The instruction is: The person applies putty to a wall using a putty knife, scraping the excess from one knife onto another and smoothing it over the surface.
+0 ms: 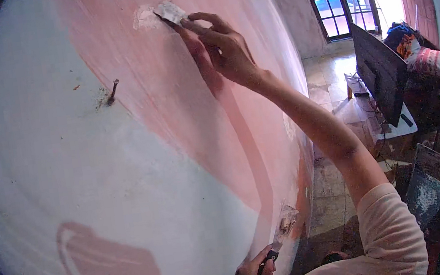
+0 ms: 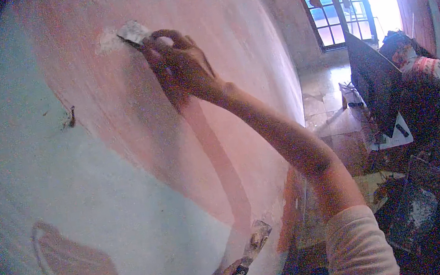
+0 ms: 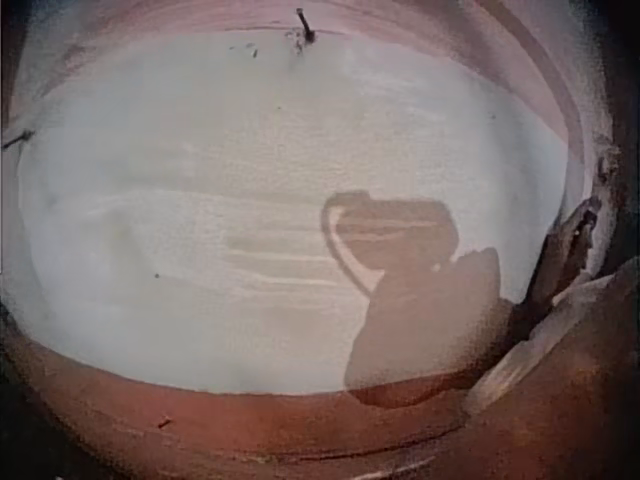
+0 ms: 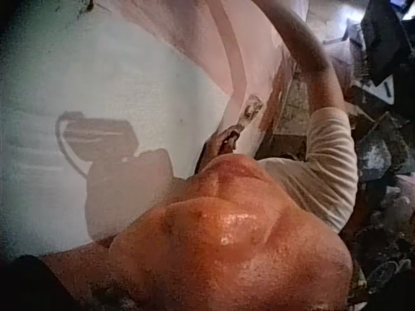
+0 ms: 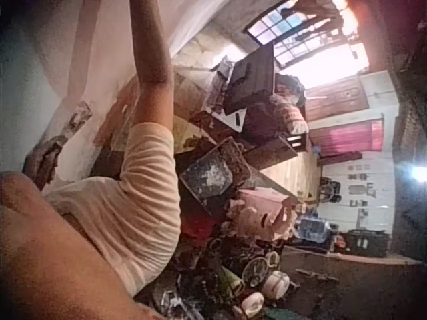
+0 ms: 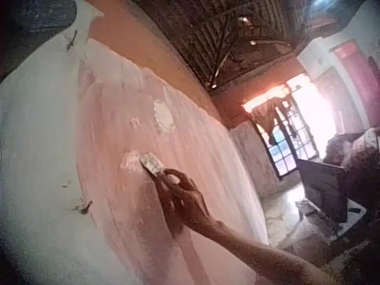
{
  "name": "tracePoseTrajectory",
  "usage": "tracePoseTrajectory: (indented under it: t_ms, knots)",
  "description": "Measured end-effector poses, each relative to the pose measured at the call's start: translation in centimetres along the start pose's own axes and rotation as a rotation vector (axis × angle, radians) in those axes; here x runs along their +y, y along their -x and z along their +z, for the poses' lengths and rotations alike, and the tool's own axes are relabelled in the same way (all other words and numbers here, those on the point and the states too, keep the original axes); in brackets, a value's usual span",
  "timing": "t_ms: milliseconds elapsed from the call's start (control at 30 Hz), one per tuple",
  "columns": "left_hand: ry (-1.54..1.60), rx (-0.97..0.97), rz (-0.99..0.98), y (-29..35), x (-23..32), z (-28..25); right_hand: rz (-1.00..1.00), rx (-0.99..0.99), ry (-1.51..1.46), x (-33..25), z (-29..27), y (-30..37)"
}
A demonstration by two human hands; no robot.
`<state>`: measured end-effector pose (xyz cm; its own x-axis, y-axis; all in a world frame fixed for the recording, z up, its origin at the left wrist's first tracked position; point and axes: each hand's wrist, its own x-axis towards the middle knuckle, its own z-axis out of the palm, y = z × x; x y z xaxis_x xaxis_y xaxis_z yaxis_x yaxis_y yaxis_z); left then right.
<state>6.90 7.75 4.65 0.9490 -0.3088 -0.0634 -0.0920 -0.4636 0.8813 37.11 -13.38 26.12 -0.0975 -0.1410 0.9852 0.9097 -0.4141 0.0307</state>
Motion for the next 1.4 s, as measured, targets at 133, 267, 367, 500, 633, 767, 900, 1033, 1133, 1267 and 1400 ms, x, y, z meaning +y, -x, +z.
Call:
tracePoseTrajectory:
  t_ms: [133, 267, 367, 500, 633, 767, 900, 1033, 1133, 1267, 1400]
  knots:
    - [-0.001, 0.028, -0.203, -1.3, 0.0, -0.1, -0.105, 0.052, 0.08, 0.2, -0.6, -0.3]
    - [0.184, 0.008, -0.425, -0.8, -1.4, 0.0, -0.208, 0.006, 0.076, -0.6, 0.4, -0.8]
    - [0.187, 0.0, -0.366, -0.9, -1.3, 0.1, -0.192, -0.042, 0.08, -0.4, 0.4, -1.1]
    - [0.154, -0.004, -0.279, -0.6, -1.4, 0.3, -0.218, -0.086, 0.037, 0.3, -0.3, -1.2]
    - [0.173, -0.003, -0.285, -0.5, -0.2, 0.1, -0.139, -0.083, 0.134, 0.9, -1.4, -0.4]
    - [0.109, -0.018, -0.366, -0.7, -0.4, 0.3, -0.122, -0.056, 0.095, -0.3, -1.5, -1.1]
    - [0.143, -0.043, -0.319, -0.4, -0.5, -0.1, -0.197, -0.09, 0.094, -0.6, -0.6, -1.1]
    - [-0.079, -0.012, 0.034, -0.2, 0.0, -0.2, -0.152, -0.09, 0.081, 0.6, -0.3, 0.1]
    - [-0.122, -0.025, 0.032, -0.5, 2.5, -0.5, -0.216, -0.07, 0.201, 0.9, -2.0, 0.6]
    - [-0.158, 0.099, 0.073, 0.9, 2.4, -0.7, -0.178, -0.039, 0.147, -2.7, -0.1, -1.7]
    - [-0.07, -0.021, -0.061, -0.7, -1.6, 0.1, -0.226, -0.111, 0.143, -1.8, -2.2, -2.0]
